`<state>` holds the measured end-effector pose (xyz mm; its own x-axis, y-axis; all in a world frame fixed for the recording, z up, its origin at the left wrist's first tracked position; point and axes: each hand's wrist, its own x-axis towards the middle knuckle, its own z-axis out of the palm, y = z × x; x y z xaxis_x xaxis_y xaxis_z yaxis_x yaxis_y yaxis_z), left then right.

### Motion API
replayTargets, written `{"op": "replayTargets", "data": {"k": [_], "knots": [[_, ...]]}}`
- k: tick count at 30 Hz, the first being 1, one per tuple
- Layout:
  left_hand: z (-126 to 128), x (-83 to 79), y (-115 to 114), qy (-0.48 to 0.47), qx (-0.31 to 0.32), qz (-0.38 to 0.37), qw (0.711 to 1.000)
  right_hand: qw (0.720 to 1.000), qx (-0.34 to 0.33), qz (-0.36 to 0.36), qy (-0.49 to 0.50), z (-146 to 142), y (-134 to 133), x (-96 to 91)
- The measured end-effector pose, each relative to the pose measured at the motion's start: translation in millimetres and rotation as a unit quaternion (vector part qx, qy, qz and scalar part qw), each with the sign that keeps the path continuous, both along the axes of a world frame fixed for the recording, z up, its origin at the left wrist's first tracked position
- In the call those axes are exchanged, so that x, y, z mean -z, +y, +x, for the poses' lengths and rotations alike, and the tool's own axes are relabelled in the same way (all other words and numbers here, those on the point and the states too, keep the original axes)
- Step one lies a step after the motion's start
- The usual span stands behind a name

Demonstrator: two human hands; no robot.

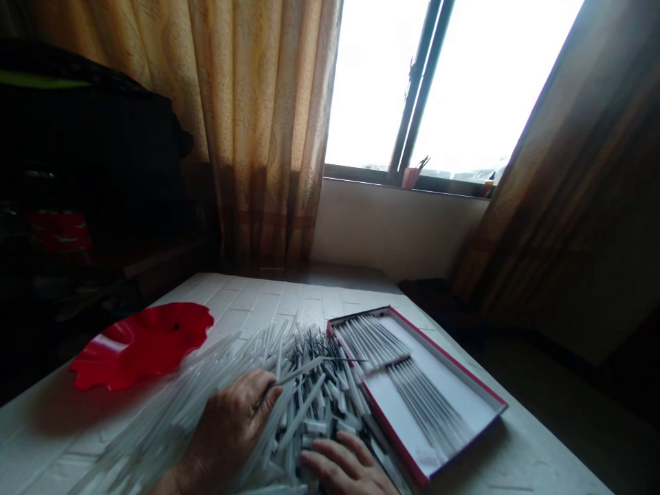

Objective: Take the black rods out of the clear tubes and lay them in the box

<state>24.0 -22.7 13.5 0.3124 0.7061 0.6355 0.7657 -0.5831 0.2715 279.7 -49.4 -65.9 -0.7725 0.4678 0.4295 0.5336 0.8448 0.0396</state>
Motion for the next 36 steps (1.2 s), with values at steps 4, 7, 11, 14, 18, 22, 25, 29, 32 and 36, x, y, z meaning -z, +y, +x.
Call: {"op": "replayTargets", "data": {"k": [4, 7, 11, 14, 18, 22, 25, 29, 32, 36], "knots": [[0.1, 4.8, 4.0, -0.005, -0.004, 0.012, 1.0, 0.995, -0.036, 0.089, -0.038, -5.7, 7.7, -38.5], [-0.1, 6.8, 6.6, -0.008, -0.006, 0.018, 1.0, 0.998, -0.009, 0.05, -0.048, -13.6, 15.0, -56.5], [-3.0, 7.1, 10.0, -0.011, -0.011, 0.023, 1.0, 0.999, 0.038, -0.002, -0.032, -22.6, 35.7, -57.8], [-6.7, 8.0, 13.3, -0.013, -0.02, 0.026, 0.999, 0.998, 0.07, 0.004, -0.005, -27.0, 52.8, -51.3], [-9.9, 9.1, 16.1, -0.014, -0.028, 0.026, 0.999, 0.995, 0.098, -0.012, 0.02, -28.1, 56.5, -52.4], [-8.8, 8.4, 14.7, -0.007, -0.028, 0.011, 1.0, 0.992, 0.102, -0.035, 0.063, -25.4, 37.3, -61.8], [-7.7, 8.2, 13.6, -0.004, -0.035, 0.003, 0.999, 0.992, 0.094, -0.035, 0.074, -23.4, 20.5, -65.8], [-7.6, 7.9, 12.9, -0.001, -0.039, 0.001, 0.999, 0.997, 0.03, -0.063, 0.028, -22.6, 2.3, -67.0], [-7.4, 6.3, 11.9, 0.005, -0.042, 0.0, 0.999, 0.994, -0.052, -0.086, -0.05, -25.7, -7.0, -67.0], [-6.9, 4.7, 11.2, 0.014, -0.046, 0.001, 0.999, 0.992, -0.036, -0.096, -0.071, -34.6, -8.2, -64.3]]}}
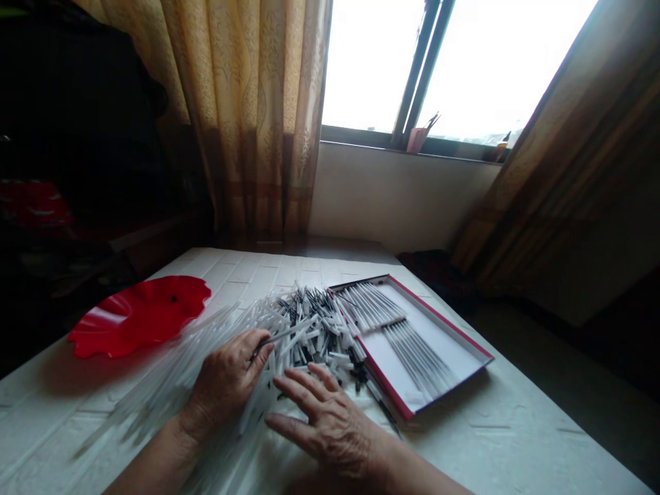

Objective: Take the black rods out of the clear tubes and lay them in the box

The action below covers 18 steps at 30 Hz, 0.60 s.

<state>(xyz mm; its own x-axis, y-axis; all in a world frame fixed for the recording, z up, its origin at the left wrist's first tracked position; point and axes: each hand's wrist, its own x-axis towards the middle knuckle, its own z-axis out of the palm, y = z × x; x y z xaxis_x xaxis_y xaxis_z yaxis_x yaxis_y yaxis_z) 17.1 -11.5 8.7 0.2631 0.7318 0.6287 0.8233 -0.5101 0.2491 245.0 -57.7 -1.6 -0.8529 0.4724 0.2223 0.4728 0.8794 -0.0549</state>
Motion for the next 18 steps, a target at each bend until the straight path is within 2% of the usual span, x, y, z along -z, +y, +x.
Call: {"op": "replayTargets", "data": {"k": [4, 7, 10, 14, 18], "knots": [[0.0, 1.0, 1.3, 0.002, 0.004, 0.01, 1.0, 0.996, 0.073, 0.015, 0.039, -6.2, 10.0, 7.3], [0.2, 0.9, 1.7, 0.004, 0.009, 0.011, 1.0, 0.993, 0.093, 0.037, 0.067, -5.0, 15.8, 12.9], [0.5, -0.3, 1.2, 0.005, 0.013, 0.009, 1.0, 0.992, 0.078, 0.046, 0.088, -0.7, 14.1, 10.6], [-0.3, -1.5, 1.2, 0.005, 0.013, 0.002, 1.0, 0.992, 0.05, 0.028, 0.112, 5.0, 1.4, -6.5], [-1.6, -1.0, 1.5, 0.006, 0.013, -0.012, 1.0, 0.998, -0.026, -0.021, 0.061, 12.7, -13.3, -17.7]]}}
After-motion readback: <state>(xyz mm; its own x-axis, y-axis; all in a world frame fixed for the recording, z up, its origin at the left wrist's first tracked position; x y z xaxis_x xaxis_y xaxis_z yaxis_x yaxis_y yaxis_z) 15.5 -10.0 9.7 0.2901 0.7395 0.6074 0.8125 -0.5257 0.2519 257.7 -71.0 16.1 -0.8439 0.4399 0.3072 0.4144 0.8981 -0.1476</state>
